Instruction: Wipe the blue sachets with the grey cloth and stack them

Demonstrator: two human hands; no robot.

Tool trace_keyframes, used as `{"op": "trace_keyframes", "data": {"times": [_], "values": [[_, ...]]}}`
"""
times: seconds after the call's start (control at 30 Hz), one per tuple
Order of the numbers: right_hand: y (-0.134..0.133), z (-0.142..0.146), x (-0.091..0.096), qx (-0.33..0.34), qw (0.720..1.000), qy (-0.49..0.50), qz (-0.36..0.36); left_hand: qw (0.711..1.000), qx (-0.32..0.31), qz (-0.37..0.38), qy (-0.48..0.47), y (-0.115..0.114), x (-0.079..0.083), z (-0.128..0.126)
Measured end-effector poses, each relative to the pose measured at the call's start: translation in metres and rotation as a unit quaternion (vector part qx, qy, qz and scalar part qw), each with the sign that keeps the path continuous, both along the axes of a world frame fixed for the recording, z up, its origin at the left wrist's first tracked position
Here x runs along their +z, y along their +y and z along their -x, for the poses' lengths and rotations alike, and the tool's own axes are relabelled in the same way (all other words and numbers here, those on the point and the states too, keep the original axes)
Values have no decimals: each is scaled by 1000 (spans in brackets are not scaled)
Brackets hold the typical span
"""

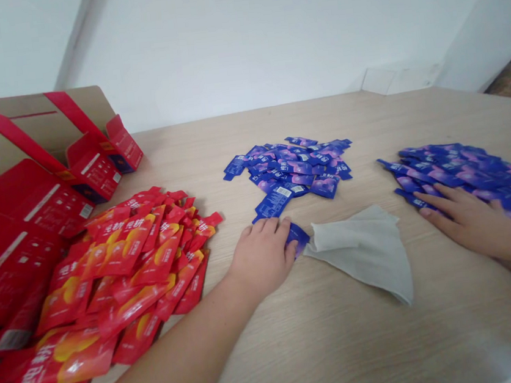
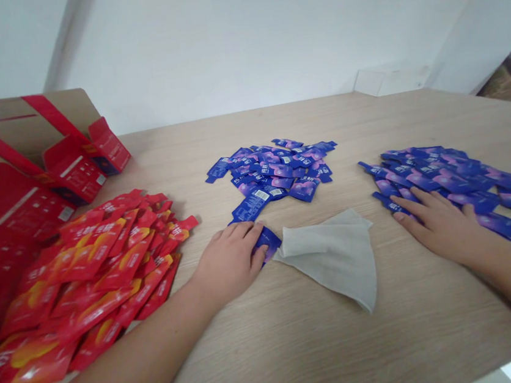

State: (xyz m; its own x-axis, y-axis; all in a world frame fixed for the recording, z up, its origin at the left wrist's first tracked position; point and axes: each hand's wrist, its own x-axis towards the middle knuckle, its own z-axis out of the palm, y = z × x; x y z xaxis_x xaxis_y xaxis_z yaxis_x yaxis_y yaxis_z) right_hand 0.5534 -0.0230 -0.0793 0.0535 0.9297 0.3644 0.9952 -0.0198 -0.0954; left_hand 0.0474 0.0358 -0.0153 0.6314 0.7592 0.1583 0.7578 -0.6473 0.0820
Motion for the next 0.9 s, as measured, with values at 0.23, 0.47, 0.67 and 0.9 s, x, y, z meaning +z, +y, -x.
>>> {"op": "trace_keyframes", "data": {"times": [0.23, 0.47, 0.67, 0.9], "values": [[44, 131, 63, 179, 982, 52, 34, 996, -84, 2, 37, -10, 8, -3], [143, 267, 76, 375, 916, -70, 122, 994, -97, 41, 26, -19, 11, -3], [171, 302, 82, 413, 903, -95, 72, 995, -95, 43, 6, -17, 6, -5], [202, 280, 95, 209, 978, -20, -11, 994, -107, 36, -4, -15, 1, -5]]}}
